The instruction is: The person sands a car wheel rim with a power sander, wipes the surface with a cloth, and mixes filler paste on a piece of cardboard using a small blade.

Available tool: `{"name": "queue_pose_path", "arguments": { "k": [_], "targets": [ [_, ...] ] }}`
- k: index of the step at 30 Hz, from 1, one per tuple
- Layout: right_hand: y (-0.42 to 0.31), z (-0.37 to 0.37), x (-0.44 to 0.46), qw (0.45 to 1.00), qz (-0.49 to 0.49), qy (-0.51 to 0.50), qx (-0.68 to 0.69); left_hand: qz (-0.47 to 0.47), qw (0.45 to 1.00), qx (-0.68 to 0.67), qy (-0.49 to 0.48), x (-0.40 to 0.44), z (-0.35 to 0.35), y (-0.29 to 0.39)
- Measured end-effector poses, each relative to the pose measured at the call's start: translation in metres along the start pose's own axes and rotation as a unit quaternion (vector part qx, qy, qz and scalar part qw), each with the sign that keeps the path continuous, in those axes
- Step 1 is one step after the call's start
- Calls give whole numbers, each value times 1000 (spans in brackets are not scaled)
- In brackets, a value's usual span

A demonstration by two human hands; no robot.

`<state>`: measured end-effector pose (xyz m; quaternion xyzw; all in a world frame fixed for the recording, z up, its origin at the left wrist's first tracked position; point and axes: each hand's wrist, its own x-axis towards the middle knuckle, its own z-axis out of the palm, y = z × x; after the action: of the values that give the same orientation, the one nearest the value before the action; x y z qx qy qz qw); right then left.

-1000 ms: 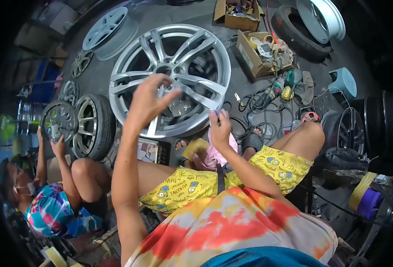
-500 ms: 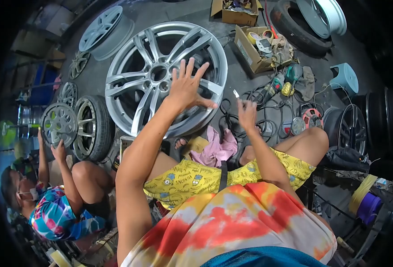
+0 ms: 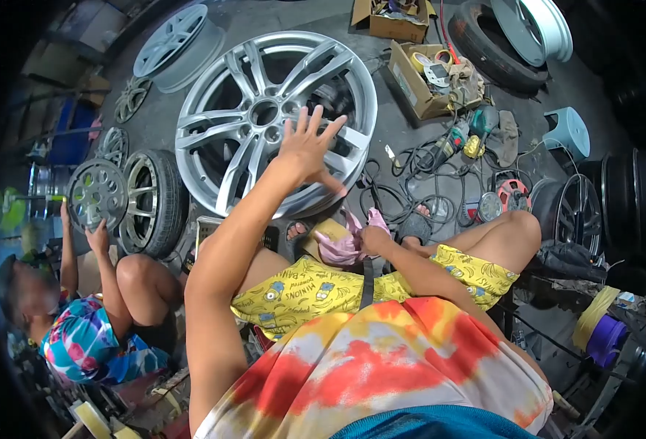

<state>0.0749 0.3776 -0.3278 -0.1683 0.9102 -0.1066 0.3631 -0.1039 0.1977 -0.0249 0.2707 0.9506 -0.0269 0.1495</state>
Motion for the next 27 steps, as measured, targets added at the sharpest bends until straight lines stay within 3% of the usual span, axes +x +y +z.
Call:
{"name": "queue_pose_path", "arguments": {
  "k": [2,4,5,6,8,10,12,14,16,17,19,20,22,24,27],
  "targets": [
    [1,-29,-12,987,-61,36,144,-14,1000,14,-16,-14,-4,-7],
    [4,-47,-7,961,-125,84,233,-35,995,-39,91,-22,-3,-23],
    [3,-65,-11,941,-102,54,318,-43,986,-61,147,-24,-6,-32],
    [-9,-104,-33,913,-76,26,399,-50,976,-64,201,-30,-13,-37],
    [-28,-159,-77,794,-112,18,597,-45,961,-128,239,-37,-24,-53],
    [-25,-199,-111,745,-93,94,654,-38,948,-217,229,-50,-42,-60],
    [-35,-235,-146,661,-174,322,655,-62,944,-229,227,-59,-52,-65],
    [-66,-270,-172,617,-149,433,640,-72,940,-224,248,-63,-55,-70],
    [-84,-266,-154,709,-147,554,411,-76,936,-243,243,-63,-58,-77],
    [-96,-250,-139,758,-94,553,333,-80,933,-259,236,-62,-60,-79],
    [-125,-228,-106,796,-75,512,314,-76,930,-267,240,-64,-61,-79],
    [-128,-217,-86,747,-91,581,311,-73,928,-274,243,-66,-63,-81],
    [-117,-221,-60,734,-60,623,265,-78,930,-281,224,-77,-71,-78],
    [-97,-233,-54,714,-50,630,301,-74,934,-263,232,-87,-67,-86],
    [-24,-257,-17,680,-14,707,196,-115,929,-280,212,-104,-68,-98]
  ]
}}
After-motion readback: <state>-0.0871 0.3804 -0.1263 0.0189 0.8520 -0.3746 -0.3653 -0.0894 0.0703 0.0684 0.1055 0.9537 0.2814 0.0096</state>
